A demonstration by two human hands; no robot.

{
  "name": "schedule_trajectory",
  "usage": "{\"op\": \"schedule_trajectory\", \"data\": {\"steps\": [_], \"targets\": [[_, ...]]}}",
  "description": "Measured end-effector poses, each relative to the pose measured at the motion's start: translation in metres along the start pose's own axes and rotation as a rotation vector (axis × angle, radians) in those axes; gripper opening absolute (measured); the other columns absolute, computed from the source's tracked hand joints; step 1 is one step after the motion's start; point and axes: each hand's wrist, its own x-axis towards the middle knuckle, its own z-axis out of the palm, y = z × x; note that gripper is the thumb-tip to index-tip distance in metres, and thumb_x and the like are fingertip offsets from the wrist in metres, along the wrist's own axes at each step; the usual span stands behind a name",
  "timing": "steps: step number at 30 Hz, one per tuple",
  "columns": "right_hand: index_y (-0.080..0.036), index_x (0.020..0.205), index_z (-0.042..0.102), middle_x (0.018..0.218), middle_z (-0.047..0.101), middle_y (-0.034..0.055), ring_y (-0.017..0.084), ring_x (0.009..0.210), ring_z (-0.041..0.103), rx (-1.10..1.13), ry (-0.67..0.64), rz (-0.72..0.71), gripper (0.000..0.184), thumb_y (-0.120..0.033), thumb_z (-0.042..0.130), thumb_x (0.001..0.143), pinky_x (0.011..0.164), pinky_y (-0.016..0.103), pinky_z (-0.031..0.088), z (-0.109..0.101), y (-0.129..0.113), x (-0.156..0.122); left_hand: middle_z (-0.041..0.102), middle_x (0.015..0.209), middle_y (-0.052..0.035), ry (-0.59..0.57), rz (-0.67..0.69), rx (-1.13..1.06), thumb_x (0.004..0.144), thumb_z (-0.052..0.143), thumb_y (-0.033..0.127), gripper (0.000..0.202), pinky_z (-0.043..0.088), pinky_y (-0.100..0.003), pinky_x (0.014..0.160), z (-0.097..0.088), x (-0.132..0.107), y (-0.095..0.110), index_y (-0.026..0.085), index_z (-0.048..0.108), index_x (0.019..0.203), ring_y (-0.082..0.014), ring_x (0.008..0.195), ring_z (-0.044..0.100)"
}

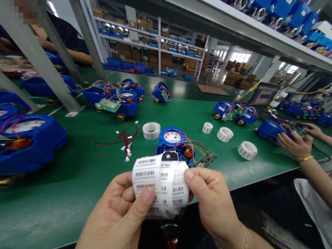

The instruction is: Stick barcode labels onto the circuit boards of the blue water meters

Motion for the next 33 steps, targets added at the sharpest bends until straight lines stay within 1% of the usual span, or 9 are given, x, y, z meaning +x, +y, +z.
{"op": "schedule_trajectory", "data": {"steps": [2, 4, 7, 11, 18, 23, 26, 29, 33], "targets": [[-0.017, 0.064, 0.064, 0.057, 0.057, -0.0023, 0.009, 0.053, 0.046, -0.021, -0.006, -0.009, 0.032, -0.037, 0.063, 0.089, 0.050, 0.020, 0.041, 0.001, 0.002, -0.001, 0.077, 0.087, -0.0015, -0.009, -0.021, -0.013, 0.051, 0.093, 0.019, 0.057, 0.060, -0.022, 0.060, 0.000, 0.000, 0.000, 0.024, 0.064, 0.099, -0.0225, 0.077, 0.074], [-0.019, 0.086, 0.067, 0.062, 0.062, -0.0025, 0.010, 0.055, 0.052, -0.014, 0.025, -0.023, 0.018, -0.036, 0.064, 0.089, 0.053, 0.021, 0.043, 0.002, 0.006, -0.003, 0.077, 0.092, -0.0057, -0.028, -0.081, -0.013, 0.050, 0.094, 0.023, 0.058, 0.062, -0.026, 0.066, 0.000, 0.000, 0.000, 0.021, 0.065, 0.100, -0.0262, 0.084, 0.074], [-0.023, 0.112, 0.056, 0.068, 0.068, -0.0023, 0.014, 0.062, 0.061, -0.021, 0.133, -0.090, 0.026, -0.032, 0.064, 0.090, 0.060, 0.025, 0.047, 0.001, 0.015, -0.009, 0.077, 0.096, -0.0094, -0.021, -0.131, -0.021, 0.054, 0.093, 0.032, 0.052, 0.062, -0.033, 0.074, 0.003, -0.003, -0.001, 0.018, 0.067, 0.097, -0.0289, 0.089, 0.073], [-0.023, 0.100, 0.065, 0.087, 0.072, 0.0049, 0.018, 0.078, 0.065, -0.180, 0.060, -0.154, 0.013, -0.030, 0.060, 0.091, 0.068, 0.029, 0.050, -0.006, 0.016, -0.017, 0.077, 0.096, -0.0081, 0.016, -0.076, -0.055, 0.055, 0.093, 0.034, 0.048, 0.062, -0.040, 0.079, 0.008, -0.005, -0.002, 0.020, 0.069, 0.094, -0.0307, 0.091, 0.073], [-0.025, 0.105, 0.074, 0.096, 0.072, 0.0056, 0.023, 0.088, 0.062, -0.302, -0.152, -0.212, 0.023, -0.026, 0.067, 0.083, 0.081, 0.038, 0.049, -0.009, -0.009, -0.019, 0.077, 0.096, -0.0065, 0.018, -0.032, -0.009, 0.054, 0.092, 0.033, 0.044, 0.060, -0.037, 0.086, 0.005, -0.006, -0.003, 0.021, 0.074, 0.092, -0.0295, 0.097, 0.072], [-0.022, 0.082, 0.078, 0.096, 0.075, 0.0063, 0.025, 0.093, 0.066, -0.302, -0.123, -0.150, 0.008, -0.028, 0.073, 0.079, 0.086, 0.039, 0.046, -0.003, -0.014, -0.014, 0.077, 0.084, -0.0043, 0.024, -0.017, 0.048, 0.048, 0.095, 0.032, 0.042, 0.060, -0.032, 0.083, 0.003, -0.007, -0.004, 0.021, 0.076, 0.084, -0.0265, 0.088, 0.073], [-0.021, 0.073, 0.076, 0.088, 0.075, 0.0045, 0.022, 0.086, 0.068, -0.237, -0.098, -0.129, 0.004, -0.025, 0.077, 0.074, 0.081, 0.035, 0.047, -0.002, -0.014, -0.012, 0.077, 0.080, -0.0031, 0.052, 0.006, 0.054, 0.045, 0.095, 0.033, 0.042, 0.061, -0.030, 0.079, 0.002, -0.008, -0.006, 0.021, 0.074, 0.079, -0.0251, 0.083, 0.073], [-0.020, 0.068, 0.072, 0.079, 0.072, 0.0009, 0.017, 0.077, 0.065, -0.124, -0.110, -0.074, 0.010, -0.024, 0.082, 0.070, 0.075, 0.030, 0.046, -0.002, -0.013, -0.011, 0.077, 0.085, -0.0032, 0.030, 0.007, 0.017, 0.050, 0.094, 0.034, 0.043, 0.060, -0.033, 0.082, 0.002, -0.010, -0.005, 0.022, 0.073, 0.086, -0.0259, 0.088, 0.073], [-0.018, 0.073, 0.074, 0.071, 0.068, -0.0003, 0.013, 0.068, 0.056, 0.016, -0.106, 0.092, 0.018, -0.034, 0.083, 0.072, 0.067, 0.027, 0.043, -0.005, -0.010, -0.010, 0.076, 0.101, -0.0069, -0.034, -0.028, -0.059, 0.060, 0.089, 0.038, 0.055, 0.060, -0.035, 0.083, 0.005, -0.012, -0.002, 0.024, 0.069, 0.110, -0.0292, 0.096, 0.071]]}}
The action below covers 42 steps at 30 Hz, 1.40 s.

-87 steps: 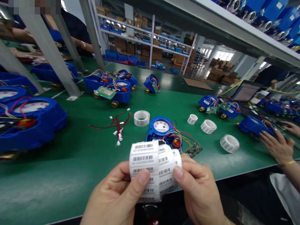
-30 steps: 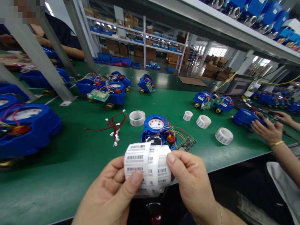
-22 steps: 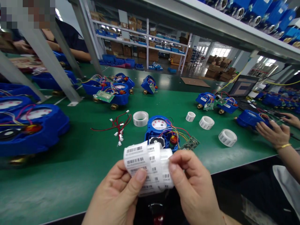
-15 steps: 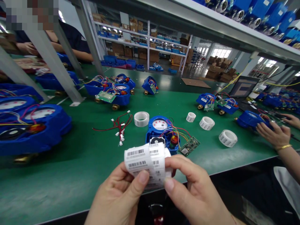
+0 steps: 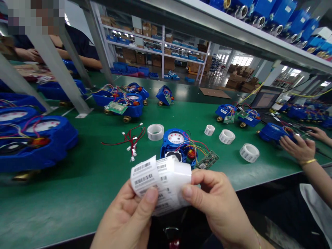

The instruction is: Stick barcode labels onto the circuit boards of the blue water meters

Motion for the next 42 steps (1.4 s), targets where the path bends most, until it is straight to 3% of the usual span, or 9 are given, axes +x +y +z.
{"op": "schedule_trajectory", "data": {"steps": [4, 8, 15, 22, 27, 31, 36, 39, 42], "targets": [[-0.017, 0.072, 0.073, 0.066, 0.065, -0.0023, 0.009, 0.060, 0.050, 0.142, 0.053, 0.029, 0.022, -0.036, 0.084, 0.071, 0.060, 0.023, 0.041, 0.000, 0.001, 0.001, 0.074, 0.115, -0.0047, -0.045, -0.021, -0.026, 0.069, 0.084, 0.036, 0.064, 0.059, -0.031, 0.084, -0.001, 0.000, 0.002, 0.032, 0.059, 0.128, -0.0276, 0.103, 0.069], [-0.016, 0.064, 0.066, 0.059, 0.063, -0.0039, 0.007, 0.054, 0.048, 0.316, 0.104, 0.091, 0.028, -0.034, 0.088, 0.063, 0.053, 0.019, 0.038, 0.003, -0.003, 0.006, 0.070, 0.124, 0.0013, -0.078, 0.001, -0.041, 0.076, 0.078, 0.029, 0.062, 0.057, -0.029, 0.088, -0.003, -0.001, 0.002, 0.039, 0.054, 0.132, -0.0259, 0.110, 0.066], [-0.016, 0.058, 0.064, 0.051, 0.064, -0.0046, 0.006, 0.045, 0.051, 0.387, 0.124, 0.193, 0.034, -0.034, 0.092, 0.053, 0.045, 0.017, 0.037, 0.009, -0.012, 0.018, 0.069, 0.125, -0.0010, -0.050, -0.003, 0.058, 0.075, 0.079, 0.030, 0.056, 0.057, -0.022, 0.082, -0.002, -0.002, 0.004, 0.034, 0.057, 0.127, -0.0237, 0.111, 0.065], [-0.015, 0.061, 0.063, 0.053, 0.063, -0.0051, 0.005, 0.046, 0.050, 0.373, 0.097, 0.208, 0.033, -0.034, 0.090, 0.058, 0.045, 0.016, 0.037, 0.009, -0.014, 0.025, 0.077, 0.091, 0.0017, -0.053, 0.044, 0.157, 0.071, 0.084, 0.028, 0.037, 0.059, -0.022, 0.071, -0.006, 0.001, 0.005, 0.026, 0.060, 0.099, -0.0205, 0.087, 0.073], [-0.015, 0.078, 0.063, 0.062, 0.067, -0.0030, 0.007, 0.052, 0.056, 0.369, 0.041, 0.213, 0.035, -0.038, 0.087, 0.065, 0.050, 0.017, 0.043, 0.008, -0.014, 0.024, 0.076, 0.076, 0.0035, 0.028, 0.147, 0.155, 0.062, 0.088, 0.020, 0.054, 0.059, -0.022, 0.059, -0.004, 0.004, 0.006, 0.028, 0.055, 0.104, -0.0185, 0.068, 0.073], [-0.024, 0.111, 0.055, 0.076, 0.070, -0.0023, 0.012, 0.063, 0.063, 0.295, -0.090, 0.052, 0.040, -0.037, 0.076, 0.079, 0.059, 0.022, 0.050, 0.000, -0.006, 0.014, 0.074, 0.070, 0.0027, 0.090, 0.213, 0.112, 0.055, 0.090, 0.018, 0.068, 0.060, -0.028, 0.053, -0.003, 0.005, 0.007, 0.030, 0.054, 0.111, -0.0203, 0.058, 0.071], [-0.029, 0.136, 0.041, 0.117, 0.067, 0.0080, 0.024, 0.108, 0.065, -0.141, -0.148, -0.353, 0.061, -0.026, 0.070, 0.083, 0.085, 0.038, 0.057, -0.011, 0.009, -0.005, 0.073, 0.066, 0.0018, 0.108, 0.252, 0.119, 0.059, 0.090, 0.026, 0.079, 0.062, -0.036, 0.059, 0.002, 0.002, 0.012, 0.034, 0.049, 0.126, -0.0205, 0.058, 0.072], [-0.033, 0.145, 0.027, 0.130, 0.062, 0.0065, 0.023, 0.118, 0.061, -0.284, -0.219, -0.544, 0.079, -0.015, 0.069, 0.081, 0.098, 0.042, 0.053, -0.010, 0.020, -0.011, 0.073, 0.067, 0.0019, 0.094, 0.265, 0.113, 0.065, 0.087, 0.025, 0.077, 0.060, -0.027, 0.058, 0.006, -0.001, 0.014, 0.035, 0.047, 0.130, -0.0189, 0.062, 0.072], [-0.036, 0.146, 0.025, 0.129, 0.060, 0.0040, 0.019, 0.113, 0.063, -0.357, -0.129, -0.667, 0.087, -0.007, 0.070, 0.078, 0.097, 0.037, 0.054, -0.005, 0.030, -0.012, 0.071, 0.067, 0.0038, 0.068, 0.262, 0.074, 0.070, 0.082, 0.017, 0.073, 0.056, -0.018, 0.057, 0.011, -0.005, 0.015, 0.034, 0.046, 0.131, -0.0153, 0.063, 0.072]]}}
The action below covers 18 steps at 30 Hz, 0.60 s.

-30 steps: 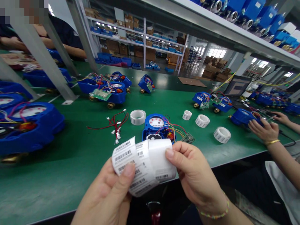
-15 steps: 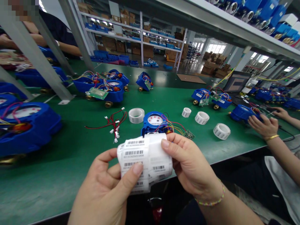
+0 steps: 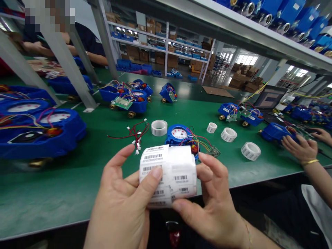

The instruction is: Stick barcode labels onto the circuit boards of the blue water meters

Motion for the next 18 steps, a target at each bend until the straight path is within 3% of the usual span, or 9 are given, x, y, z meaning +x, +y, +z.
{"op": "schedule_trajectory", "data": {"steps": [4, 8, 11, 15, 18], "targets": [[-0.034, 0.144, 0.030, 0.115, 0.067, 0.0031, 0.017, 0.098, 0.069, 0.036, 0.120, 0.010, 0.078, -0.004, 0.065, 0.081, 0.083, 0.033, 0.059, 0.010, 0.001, 0.003, 0.075, 0.082, 0.0011, -0.045, -0.054, -0.011, 0.074, 0.080, 0.028, 0.064, 0.059, -0.023, 0.060, 0.000, -0.008, -0.003, 0.036, 0.048, 0.129, -0.0174, 0.067, 0.073], [-0.036, 0.139, 0.035, 0.114, 0.070, 0.0028, 0.017, 0.093, 0.072, 0.167, 0.110, 0.090, 0.072, -0.004, 0.065, 0.081, 0.076, 0.029, 0.060, 0.010, -0.006, 0.010, 0.077, 0.086, -0.0004, -0.098, -0.045, 0.113, 0.058, 0.090, 0.034, 0.076, 0.063, -0.028, 0.064, -0.015, -0.012, -0.014, 0.036, 0.053, 0.125, -0.0246, 0.076, 0.075], [-0.038, 0.134, 0.040, 0.111, 0.071, -0.0002, 0.014, 0.089, 0.071, 0.199, 0.060, 0.144, 0.068, -0.005, 0.067, 0.081, 0.074, 0.025, 0.059, 0.002, -0.012, 0.012, 0.077, 0.092, -0.0027, -0.087, -0.021, 0.197, 0.061, 0.089, 0.031, 0.050, 0.063, -0.026, 0.065, -0.028, -0.010, -0.022, 0.027, 0.065, 0.106, -0.0251, 0.080, 0.075], [-0.029, 0.116, 0.064, 0.109, 0.069, 0.0014, 0.016, 0.102, 0.066, -0.099, 0.065, 0.075, 0.037, -0.012, 0.069, 0.083, 0.087, 0.027, 0.054, -0.013, -0.021, 0.012, 0.077, 0.101, -0.0047, -0.072, -0.053, 0.238, 0.066, 0.086, 0.032, 0.040, 0.064, -0.031, 0.070, -0.034, -0.008, -0.023, 0.023, 0.071, 0.101, -0.0272, 0.084, 0.075], [-0.022, 0.107, 0.070, 0.101, 0.073, 0.0017, 0.013, 0.095, 0.067, -0.301, 0.057, -0.033, 0.023, -0.011, 0.065, 0.088, 0.085, 0.024, 0.052, -0.019, -0.027, 0.015, 0.078, 0.102, -0.0045, -0.084, -0.098, 0.248, 0.063, 0.087, 0.032, 0.044, 0.065, -0.035, 0.072, -0.034, -0.009, -0.020, 0.024, 0.073, 0.103, -0.0292, 0.086, 0.075]]}}
